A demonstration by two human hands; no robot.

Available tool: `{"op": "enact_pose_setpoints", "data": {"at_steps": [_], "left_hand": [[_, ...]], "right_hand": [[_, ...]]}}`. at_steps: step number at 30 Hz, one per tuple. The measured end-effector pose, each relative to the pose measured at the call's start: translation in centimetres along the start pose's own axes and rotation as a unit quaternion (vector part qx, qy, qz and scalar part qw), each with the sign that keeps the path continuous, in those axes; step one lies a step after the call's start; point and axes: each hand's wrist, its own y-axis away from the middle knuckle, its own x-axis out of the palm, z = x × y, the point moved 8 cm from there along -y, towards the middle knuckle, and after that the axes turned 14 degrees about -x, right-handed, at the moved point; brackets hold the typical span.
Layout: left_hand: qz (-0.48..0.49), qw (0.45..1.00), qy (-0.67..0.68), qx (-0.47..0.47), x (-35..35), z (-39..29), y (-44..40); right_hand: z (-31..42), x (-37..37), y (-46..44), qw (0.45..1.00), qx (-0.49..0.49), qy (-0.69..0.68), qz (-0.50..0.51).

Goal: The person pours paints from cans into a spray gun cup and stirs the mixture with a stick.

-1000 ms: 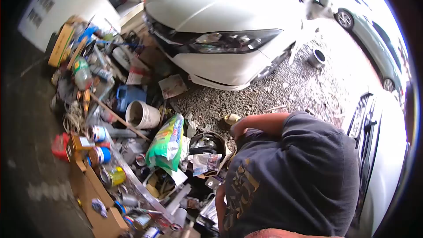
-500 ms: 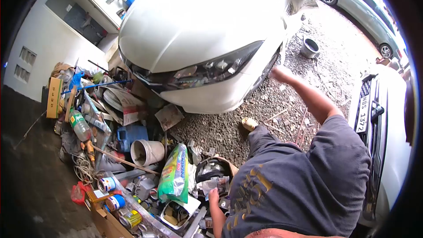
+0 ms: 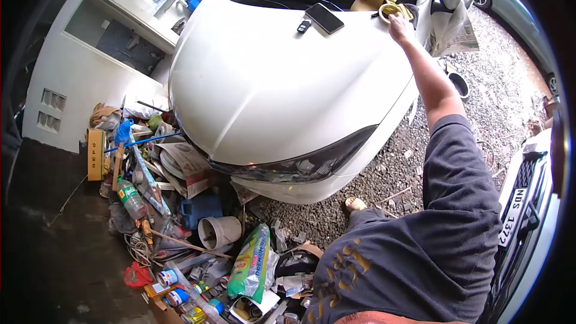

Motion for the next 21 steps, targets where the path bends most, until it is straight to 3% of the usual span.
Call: {"op": "enact_pose_setpoints", "data": {"at_steps": [5, 9, 11, 12, 14, 15, 16, 17, 19, 20, 21], "left_hand": [[0.000, 0.999, 0.004, 0.052, -0.8, -6.3, 0.9], [-0.065, 0.981, 0.100, 0.154, -4.6, -12.7, 1.3], [-0.091, 0.952, 0.207, 0.206, -11.3, -26.7, 10.4], [-0.087, 0.928, 0.214, 0.293, -13.6, -32.0, 12.7], [-0.068, 0.885, 0.245, 0.390, -17.9, -41.2, 18.6], [-0.046, 0.857, 0.280, 0.430, -19.9, -44.8, 22.2], [-0.081, 0.843, 0.250, 0.469, -21.9, -47.3, 25.0], [-0.117, 0.828, 0.217, 0.504, -23.7, -49.1, 27.4], [-0.098, 0.813, 0.272, 0.506, -26.2, -50.6, 29.4], [-0.125, 0.796, 0.279, 0.523, -27.3, -50.7, 30.3], [-0.154, 0.775, 0.285, 0.543, -28.3, -50.5, 30.9]], "right_hand": [[-0.1, 1.2, -1.7, 0.998, -0.014, 0.065, 0.017], [1.7, -2.8, -1.5, 0.997, 0.000, -0.015, -0.075], [5.5, -7.7, 0.6, 0.949, -0.094, -0.121, -0.277], [7.6, -9.4, 1.7, 0.930, -0.107, -0.224, -0.272], [14.0, -12.4, 6.8, 0.863, -0.116, -0.443, -0.216], [18.1, -14.6, 10.0, 0.843, -0.182, -0.484, -0.149], [22.1, -15.1, 13.1, 0.712, -0.159, -0.681, -0.055], [25.5, -15.1, 16.2, 0.637, -0.149, -0.756, 0.014], [31.1, -16.3, 22.0, 0.592, -0.175, -0.780, 0.108], [33.0, -17.0, 24.4, 0.558, -0.146, -0.794, 0.189], [34.5, -17.5, 26.1, 0.557, -0.179, -0.782, 0.215]]}}
